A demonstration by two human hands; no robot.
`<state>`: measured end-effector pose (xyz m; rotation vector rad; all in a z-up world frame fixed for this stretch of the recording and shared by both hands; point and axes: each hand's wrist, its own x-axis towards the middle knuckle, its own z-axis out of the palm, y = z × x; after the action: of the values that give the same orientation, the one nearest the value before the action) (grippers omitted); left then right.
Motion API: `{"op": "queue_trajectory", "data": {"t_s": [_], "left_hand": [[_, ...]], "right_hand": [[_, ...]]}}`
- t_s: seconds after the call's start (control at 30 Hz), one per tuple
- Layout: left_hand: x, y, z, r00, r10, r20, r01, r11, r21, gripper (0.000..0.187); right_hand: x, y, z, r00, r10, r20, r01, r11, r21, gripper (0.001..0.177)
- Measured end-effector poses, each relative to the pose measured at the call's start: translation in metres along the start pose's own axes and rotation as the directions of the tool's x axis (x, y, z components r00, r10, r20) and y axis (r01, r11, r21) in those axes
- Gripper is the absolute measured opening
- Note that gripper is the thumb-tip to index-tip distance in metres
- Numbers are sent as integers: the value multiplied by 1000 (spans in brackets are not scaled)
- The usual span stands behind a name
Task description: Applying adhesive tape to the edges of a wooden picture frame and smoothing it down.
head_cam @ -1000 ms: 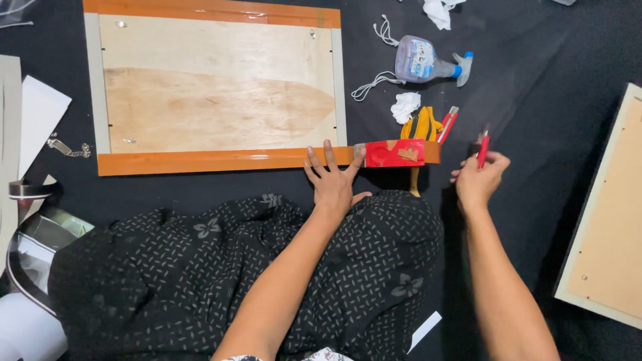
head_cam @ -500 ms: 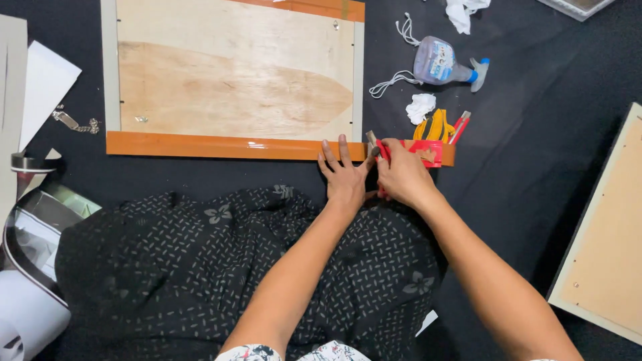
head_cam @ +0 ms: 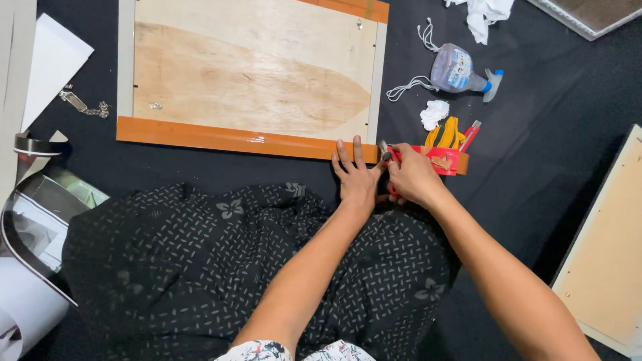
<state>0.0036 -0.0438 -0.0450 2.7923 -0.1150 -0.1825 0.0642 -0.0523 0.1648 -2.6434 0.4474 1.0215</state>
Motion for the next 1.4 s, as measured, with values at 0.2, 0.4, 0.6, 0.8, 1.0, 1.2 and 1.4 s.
{"op": "queue_trajectory", "data": {"t_s": [0.2,0.4,0.6,0.8,1.0,1.2,1.4], "left_hand": [[1,3,10,964,-46,-262,49,999,5,103],[-1,2,-1,969,-53,-241,62,998,32,98],[5,6,29,968,-47,-246,45,999,-14,93],[5,11,40,967,-109,-229,122,991,46,70],[5,12,38,980,-141,-138,157,982,106,75],[10,6,34,986,-20,166,25,999,-27,91],[2,-5,-4,984,88,155,-78,994,-71,149]], "right_hand": [[1,-2,5,1000,2,-6,-2,1000,-7,47],[2,-3,5,1000,5,6,-5,1000,-15,47],[8,-1,8,1000,10,-5,-10,998,-56,46],[1,-14,4,999,6,36,-1,988,-158,47],[18,1,8,992,74,104,-73,997,-16,45],[32,9,-9,986,77,150,-53,986,-156,46],[-2,13,-65,934,-57,-352,89,993,77,43]]}}
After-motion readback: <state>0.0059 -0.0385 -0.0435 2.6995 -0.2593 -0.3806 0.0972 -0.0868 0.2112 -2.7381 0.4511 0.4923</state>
